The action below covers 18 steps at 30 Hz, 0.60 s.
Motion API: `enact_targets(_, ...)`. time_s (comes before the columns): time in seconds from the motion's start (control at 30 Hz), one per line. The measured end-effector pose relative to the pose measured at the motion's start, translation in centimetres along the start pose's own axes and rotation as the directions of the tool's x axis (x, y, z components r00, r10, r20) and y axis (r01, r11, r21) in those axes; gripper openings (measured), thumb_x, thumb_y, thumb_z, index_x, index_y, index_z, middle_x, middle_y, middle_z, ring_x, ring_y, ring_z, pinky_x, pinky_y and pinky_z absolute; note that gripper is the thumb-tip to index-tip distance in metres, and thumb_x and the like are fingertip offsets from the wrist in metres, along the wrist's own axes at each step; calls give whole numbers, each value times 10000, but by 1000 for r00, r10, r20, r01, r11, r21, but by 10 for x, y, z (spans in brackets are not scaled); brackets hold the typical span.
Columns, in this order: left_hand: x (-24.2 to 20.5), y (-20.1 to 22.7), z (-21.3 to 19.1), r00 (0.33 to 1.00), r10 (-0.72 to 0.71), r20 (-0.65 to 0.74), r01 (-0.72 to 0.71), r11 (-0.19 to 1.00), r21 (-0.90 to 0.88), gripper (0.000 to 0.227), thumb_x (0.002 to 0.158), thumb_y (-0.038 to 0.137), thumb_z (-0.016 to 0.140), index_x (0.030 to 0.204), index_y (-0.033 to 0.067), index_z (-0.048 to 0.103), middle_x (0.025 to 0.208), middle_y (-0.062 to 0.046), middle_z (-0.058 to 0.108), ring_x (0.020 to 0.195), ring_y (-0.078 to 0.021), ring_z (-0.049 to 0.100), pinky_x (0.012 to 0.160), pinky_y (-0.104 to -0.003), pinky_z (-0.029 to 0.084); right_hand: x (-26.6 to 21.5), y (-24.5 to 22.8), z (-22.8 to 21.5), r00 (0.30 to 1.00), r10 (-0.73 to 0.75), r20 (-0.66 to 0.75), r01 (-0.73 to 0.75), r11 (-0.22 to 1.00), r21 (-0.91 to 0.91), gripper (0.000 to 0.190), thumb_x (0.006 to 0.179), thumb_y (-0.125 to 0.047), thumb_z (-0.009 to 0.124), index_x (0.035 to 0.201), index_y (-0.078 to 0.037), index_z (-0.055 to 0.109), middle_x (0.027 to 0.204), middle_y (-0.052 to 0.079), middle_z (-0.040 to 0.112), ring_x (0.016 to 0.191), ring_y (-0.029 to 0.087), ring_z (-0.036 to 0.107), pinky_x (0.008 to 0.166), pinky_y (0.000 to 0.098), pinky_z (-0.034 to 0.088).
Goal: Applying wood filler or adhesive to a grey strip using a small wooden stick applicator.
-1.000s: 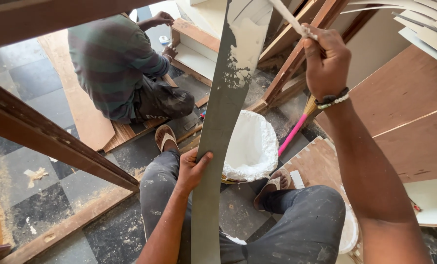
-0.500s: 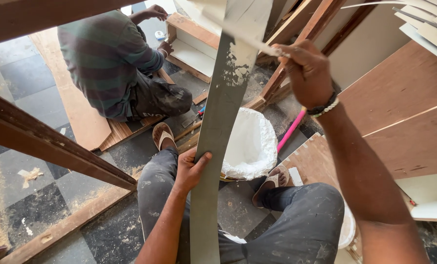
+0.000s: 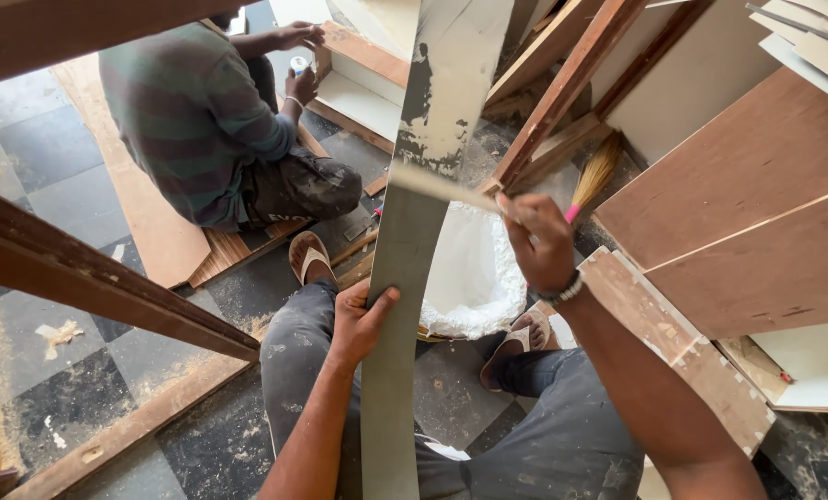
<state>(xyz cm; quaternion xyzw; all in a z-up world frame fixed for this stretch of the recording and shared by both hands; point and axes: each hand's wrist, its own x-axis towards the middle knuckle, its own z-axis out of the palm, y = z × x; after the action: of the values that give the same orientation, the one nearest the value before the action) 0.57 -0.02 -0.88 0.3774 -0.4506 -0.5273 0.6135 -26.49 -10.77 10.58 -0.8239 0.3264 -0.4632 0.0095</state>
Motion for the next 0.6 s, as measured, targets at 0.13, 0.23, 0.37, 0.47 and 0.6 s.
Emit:
enact_targets(0.13,3,-1,-1,999,-28,-41,27,999,-36,190,994,156,694,1030,-27,726,789,33,682,688,-22,588,570,-212,468,3,1,-29,1000,29,8,-30,994,109,110,970,-28,670,1065,9,712,927,106,651,718,138,591,580,266,493)
enact_targets(0.23,3,-7,-2,999,-19,-27,18,998,-56,197,1003,160,697,1025,-34,720,798,33,679,694,-21,586,580,-210,469,27,23,-48,989,5,-149,-21,994,-104,54,1051,-74,650,1027,-44,687,973,76,669,739,103,605,607,251,506)
enact_targets(0.37,0,-3,1,999,-26,-24,24,998,-56,207,1003,164,700,1027,-41,718,798,32,676,694,-19,577,576,-210,457,102,22,-70,972,-103,-210,48,966,-253,175,1115,-87,637,1189,5,767,960,82,625,743,139,533,607,292,450)
enact_targets(0.47,-1,-6,-3,999,-25,-32,24,999,-35,209,996,166,699,1032,-38,720,800,36,679,699,-19,585,579,-210,463,139,31,-71,968,-133,-211,87,973,-214,193,1101,-85,644,1197,11,781,932,93,611,711,138,489,583,285,416)
enact_targets(0.6,-4,-14,-9,999,-27,-20,26,999,-36,211,997,172,702,1030,-35,722,798,40,675,698,-18,582,580,-211,464,157,31,-59,978,-179,-108,141,947,-289,149,1149,-126,686,1166,-24,795,956,74,635,774,156,517,643,294,422)
